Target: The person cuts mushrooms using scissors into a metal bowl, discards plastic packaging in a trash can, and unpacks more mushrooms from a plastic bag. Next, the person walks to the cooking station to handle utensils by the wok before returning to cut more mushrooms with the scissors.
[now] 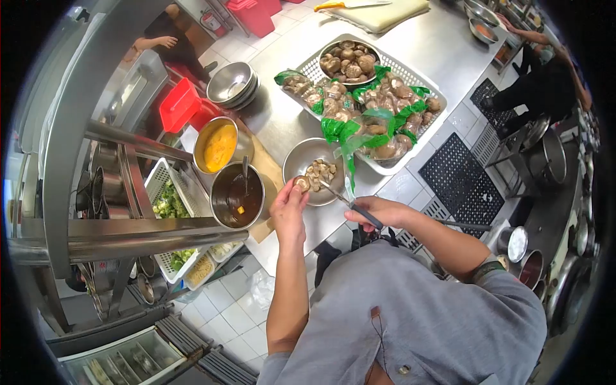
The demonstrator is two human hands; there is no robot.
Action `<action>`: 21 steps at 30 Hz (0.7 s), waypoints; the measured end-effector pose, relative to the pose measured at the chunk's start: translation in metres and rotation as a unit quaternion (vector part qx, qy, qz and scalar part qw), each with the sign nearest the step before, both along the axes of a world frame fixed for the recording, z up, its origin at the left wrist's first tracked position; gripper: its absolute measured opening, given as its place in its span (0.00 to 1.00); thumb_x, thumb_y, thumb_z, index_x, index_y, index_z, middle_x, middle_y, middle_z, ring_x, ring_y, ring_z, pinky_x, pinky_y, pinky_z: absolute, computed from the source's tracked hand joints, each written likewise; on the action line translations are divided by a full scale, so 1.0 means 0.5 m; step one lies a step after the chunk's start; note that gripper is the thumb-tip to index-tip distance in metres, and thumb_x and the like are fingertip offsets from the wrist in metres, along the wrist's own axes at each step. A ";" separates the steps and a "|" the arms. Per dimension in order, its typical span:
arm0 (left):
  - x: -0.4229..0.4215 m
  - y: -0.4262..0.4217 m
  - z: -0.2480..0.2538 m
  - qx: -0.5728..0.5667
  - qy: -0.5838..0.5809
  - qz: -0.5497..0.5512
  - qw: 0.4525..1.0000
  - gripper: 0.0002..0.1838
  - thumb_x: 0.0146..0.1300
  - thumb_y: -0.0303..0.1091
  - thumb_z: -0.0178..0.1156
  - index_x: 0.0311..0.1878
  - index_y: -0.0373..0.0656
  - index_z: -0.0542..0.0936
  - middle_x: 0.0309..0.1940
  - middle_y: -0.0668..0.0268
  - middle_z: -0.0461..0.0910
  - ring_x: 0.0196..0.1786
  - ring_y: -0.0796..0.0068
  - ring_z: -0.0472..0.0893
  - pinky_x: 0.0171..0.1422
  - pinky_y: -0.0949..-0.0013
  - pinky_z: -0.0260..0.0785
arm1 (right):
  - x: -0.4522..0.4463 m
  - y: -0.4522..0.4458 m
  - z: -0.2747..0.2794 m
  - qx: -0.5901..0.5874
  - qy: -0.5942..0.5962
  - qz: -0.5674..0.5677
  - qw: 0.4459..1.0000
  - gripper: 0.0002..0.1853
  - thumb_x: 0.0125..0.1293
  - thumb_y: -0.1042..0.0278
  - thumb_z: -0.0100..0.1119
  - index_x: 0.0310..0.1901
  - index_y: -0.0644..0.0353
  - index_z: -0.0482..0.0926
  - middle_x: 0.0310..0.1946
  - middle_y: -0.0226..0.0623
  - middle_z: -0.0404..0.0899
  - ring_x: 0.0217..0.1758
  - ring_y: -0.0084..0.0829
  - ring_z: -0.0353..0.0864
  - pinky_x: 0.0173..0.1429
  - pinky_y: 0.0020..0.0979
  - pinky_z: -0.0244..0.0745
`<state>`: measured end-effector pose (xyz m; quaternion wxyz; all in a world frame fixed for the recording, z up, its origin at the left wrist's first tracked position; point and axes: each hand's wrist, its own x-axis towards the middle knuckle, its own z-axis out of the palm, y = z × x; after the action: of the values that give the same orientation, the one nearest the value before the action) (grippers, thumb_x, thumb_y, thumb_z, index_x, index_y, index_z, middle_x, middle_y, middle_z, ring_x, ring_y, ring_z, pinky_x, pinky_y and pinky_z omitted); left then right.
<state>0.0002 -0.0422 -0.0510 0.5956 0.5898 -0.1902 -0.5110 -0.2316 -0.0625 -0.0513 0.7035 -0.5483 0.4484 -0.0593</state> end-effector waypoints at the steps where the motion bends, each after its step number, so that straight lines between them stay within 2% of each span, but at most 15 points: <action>1: -0.001 -0.002 0.004 -0.002 -0.003 0.003 1.000 0.21 0.73 0.29 0.60 0.65 0.28 0.74 0.54 0.59 0.82 0.52 0.74 0.83 0.59 0.70 0.78 | 0.001 -0.004 0.008 -0.083 0.028 0.022 0.996 0.36 0.60 0.27 0.64 0.40 0.62 0.79 0.30 0.38 0.78 0.31 0.31 0.80 0.37 0.33 0.77; 2: -0.003 -0.004 0.006 -0.004 -0.006 0.005 1.000 0.21 0.73 0.29 0.60 0.65 0.28 0.74 0.54 0.59 0.81 0.52 0.74 0.83 0.59 0.70 0.78 | 0.002 -0.004 0.019 -0.164 0.056 0.041 0.984 0.37 0.59 0.27 0.65 0.41 0.62 0.79 0.30 0.39 0.78 0.33 0.34 0.81 0.39 0.36 0.78; 3: -0.006 -0.005 0.009 -0.005 -0.008 0.005 1.000 0.21 0.73 0.29 0.61 0.65 0.28 0.74 0.54 0.58 0.81 0.52 0.74 0.83 0.59 0.70 0.78 | 0.010 -0.001 0.056 -0.211 0.103 0.016 0.972 0.37 0.57 0.27 0.67 0.43 0.61 0.80 0.33 0.43 0.81 0.39 0.45 0.83 0.45 0.43 0.77; 6: -0.012 -0.001 0.019 -0.003 -0.002 0.009 1.000 0.20 0.73 0.30 0.61 0.63 0.30 0.74 0.54 0.60 0.81 0.53 0.73 0.82 0.59 0.69 0.78 | 0.027 -0.003 0.061 -0.344 0.181 0.013 0.921 0.37 0.55 0.27 0.68 0.45 0.60 0.81 0.36 0.44 0.83 0.40 0.49 0.84 0.44 0.45 0.78; 10: -0.009 0.012 0.024 -0.007 -0.021 -0.004 1.000 0.21 0.72 0.31 0.63 0.63 0.28 0.75 0.53 0.59 0.82 0.52 0.74 0.82 0.58 0.69 0.78 | 0.048 0.002 0.061 -0.412 0.229 0.018 0.882 0.37 0.55 0.29 0.67 0.46 0.62 0.79 0.38 0.47 0.83 0.41 0.51 0.85 0.44 0.49 0.80; 13: 0.000 0.012 0.019 -0.014 -0.056 -0.020 0.998 0.22 0.71 0.31 0.64 0.62 0.26 0.76 0.52 0.57 0.83 0.50 0.74 0.83 0.57 0.70 0.80 | 0.061 0.005 0.073 -0.406 0.240 0.025 0.881 0.37 0.56 0.30 0.67 0.45 0.62 0.79 0.38 0.48 0.83 0.41 0.52 0.85 0.43 0.49 0.80; 16: 0.013 0.014 0.018 -0.006 -0.081 -0.035 0.996 0.21 0.71 0.31 0.63 0.62 0.26 0.77 0.51 0.56 0.83 0.49 0.74 0.84 0.56 0.70 0.80 | 0.078 0.014 0.040 -0.430 0.228 -0.010 0.874 0.35 0.56 0.31 0.68 0.42 0.63 0.80 0.33 0.47 0.84 0.39 0.54 0.85 0.42 0.50 0.79; 19: 0.027 0.012 0.003 0.006 -0.104 -0.056 0.993 0.21 0.71 0.31 0.63 0.61 0.27 0.77 0.51 0.56 0.83 0.48 0.74 0.84 0.54 0.71 0.80 | 0.087 0.016 0.023 -0.403 0.192 -0.019 0.894 0.31 0.58 0.32 0.69 0.33 0.60 0.79 0.22 0.40 0.81 0.28 0.43 0.84 0.34 0.42 0.78; 21: 0.037 0.006 -0.004 0.017 -0.115 -0.068 0.991 0.20 0.71 0.31 0.63 0.61 0.27 0.78 0.50 0.57 0.83 0.46 0.75 0.84 0.53 0.73 0.79 | 0.084 0.011 0.015 -0.150 0.096 -0.034 0.983 0.30 0.61 0.34 0.68 0.29 0.59 0.77 0.18 0.34 0.78 0.26 0.32 0.83 0.31 0.33 0.75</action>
<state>0.0187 -0.0392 -0.0530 0.5233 0.6408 -0.2882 -0.4822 -0.1894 -0.0569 -0.0439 0.5642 -0.6353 0.5183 -0.0970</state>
